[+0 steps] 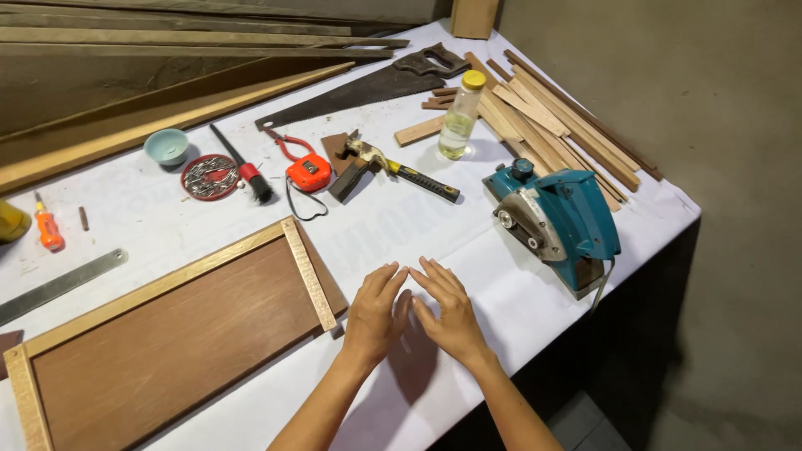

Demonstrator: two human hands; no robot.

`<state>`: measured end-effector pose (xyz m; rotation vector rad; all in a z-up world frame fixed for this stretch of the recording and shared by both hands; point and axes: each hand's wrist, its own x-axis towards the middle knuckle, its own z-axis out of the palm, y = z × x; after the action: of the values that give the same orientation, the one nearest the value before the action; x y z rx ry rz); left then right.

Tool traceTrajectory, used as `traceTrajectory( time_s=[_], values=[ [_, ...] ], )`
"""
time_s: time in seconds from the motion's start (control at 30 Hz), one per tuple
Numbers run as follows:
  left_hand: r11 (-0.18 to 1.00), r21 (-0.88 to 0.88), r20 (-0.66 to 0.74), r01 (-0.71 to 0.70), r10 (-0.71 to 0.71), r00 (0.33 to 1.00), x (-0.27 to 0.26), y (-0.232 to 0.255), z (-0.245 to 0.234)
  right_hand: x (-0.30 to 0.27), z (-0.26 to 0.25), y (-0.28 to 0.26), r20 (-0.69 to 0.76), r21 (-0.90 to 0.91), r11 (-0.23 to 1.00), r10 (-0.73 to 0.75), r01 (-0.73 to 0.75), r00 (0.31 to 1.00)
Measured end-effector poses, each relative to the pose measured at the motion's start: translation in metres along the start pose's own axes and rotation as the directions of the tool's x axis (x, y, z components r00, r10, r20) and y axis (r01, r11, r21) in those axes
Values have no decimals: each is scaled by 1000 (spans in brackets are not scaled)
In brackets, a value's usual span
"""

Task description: The recorder uses sandpaper to sand a long wood strip on a workbench, after using a hammer to assemble a wood frame.

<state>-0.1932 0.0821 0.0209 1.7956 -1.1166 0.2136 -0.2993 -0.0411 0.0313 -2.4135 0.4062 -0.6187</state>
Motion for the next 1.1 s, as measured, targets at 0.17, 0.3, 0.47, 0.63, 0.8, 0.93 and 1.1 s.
traceTrajectory(
  time_s=[0.17, 0.3, 0.47, 0.63, 0.8, 0.93, 1.1],
  values=[
    [998, -44, 49, -55, 57, 997, 14, 9, 10, -5, -13, 5, -70, -5, 999, 35, -35, 997],
    [991, -61, 41, -118, 121, 992, 36, 18, 24, 3, -29, 17, -130, -27, 999, 27, -30, 991],
    [986, -88, 25, -143, 146, 989, 71, 27, 58, 26, -61, 40, -174, -58, 998, 20, -31, 984],
    [976, -108, -26, -191, 189, 982, 124, 47, 97, 61, -108, 69, -218, -39, 999, 6, -15, 976],
    [955, -165, -53, -245, 239, 969, 184, 72, 140, 99, -167, 100, -292, -187, 980, -119, 65, 949],
    [951, -187, -52, -246, 240, 969, 230, 93, 173, 127, -207, 127, -322, -238, 971, -102, 24, 941],
    [923, -255, -46, -289, 287, 957, 283, 106, 216, 159, -252, 170, -362, -211, 976, -136, 61, 922]
  ],
)
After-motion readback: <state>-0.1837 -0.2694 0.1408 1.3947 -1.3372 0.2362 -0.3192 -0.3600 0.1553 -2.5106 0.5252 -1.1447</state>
